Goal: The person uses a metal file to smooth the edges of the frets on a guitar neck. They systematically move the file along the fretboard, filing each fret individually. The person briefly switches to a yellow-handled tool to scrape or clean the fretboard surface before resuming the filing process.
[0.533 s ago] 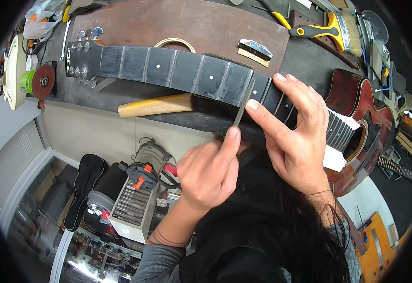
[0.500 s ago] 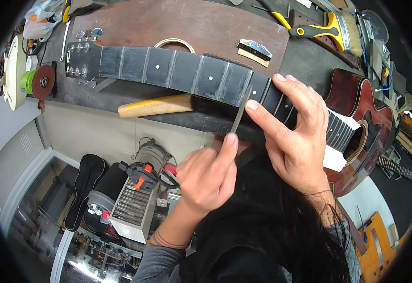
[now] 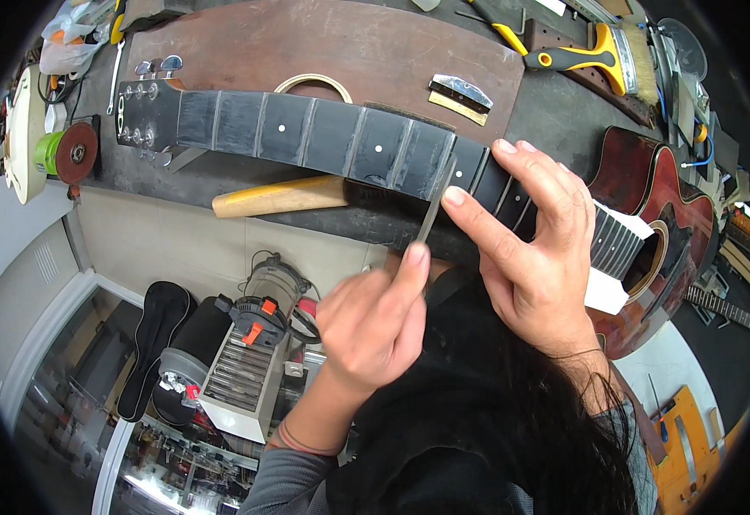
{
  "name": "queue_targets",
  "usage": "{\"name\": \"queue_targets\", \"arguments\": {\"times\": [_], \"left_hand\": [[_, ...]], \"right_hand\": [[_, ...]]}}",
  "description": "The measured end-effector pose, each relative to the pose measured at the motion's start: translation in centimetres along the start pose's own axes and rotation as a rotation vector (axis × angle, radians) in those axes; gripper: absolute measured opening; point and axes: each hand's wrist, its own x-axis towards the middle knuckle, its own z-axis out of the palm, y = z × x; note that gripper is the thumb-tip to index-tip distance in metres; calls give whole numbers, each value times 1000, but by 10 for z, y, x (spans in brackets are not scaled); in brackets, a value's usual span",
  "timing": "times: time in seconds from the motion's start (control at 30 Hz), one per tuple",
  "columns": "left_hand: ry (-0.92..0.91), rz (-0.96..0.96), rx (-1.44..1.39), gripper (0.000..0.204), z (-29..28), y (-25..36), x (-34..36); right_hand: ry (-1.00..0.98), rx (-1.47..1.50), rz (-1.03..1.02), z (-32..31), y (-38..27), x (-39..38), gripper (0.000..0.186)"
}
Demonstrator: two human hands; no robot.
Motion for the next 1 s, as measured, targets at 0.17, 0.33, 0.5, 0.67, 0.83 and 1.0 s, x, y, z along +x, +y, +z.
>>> {"name": "queue_targets", "arguments": {"times": [0.17,0.33,0.5,0.67,0.83,1.0], "left_hand": [[29,36,13,62,13,-8,22],[-24,-43,-2,62,-2,1,-13],[16,32,-1,60,14,-9,25],[-8,-36,-10,62,-3,1,-15],[12,15,-38,61,17,-8,33],[13,-23,-7,59,1,-1,-13]], "right_hand": [[-5,-1,11,-2,1,3,71],[9,-11,-2,-1,2,1,73],[-2,2,1,-1,1,2,74],[-8,-7,-2,-2,3,1,75],[-6,7,12,-1,0,3,76],[6,0,-10,1,4,0,77]]}}
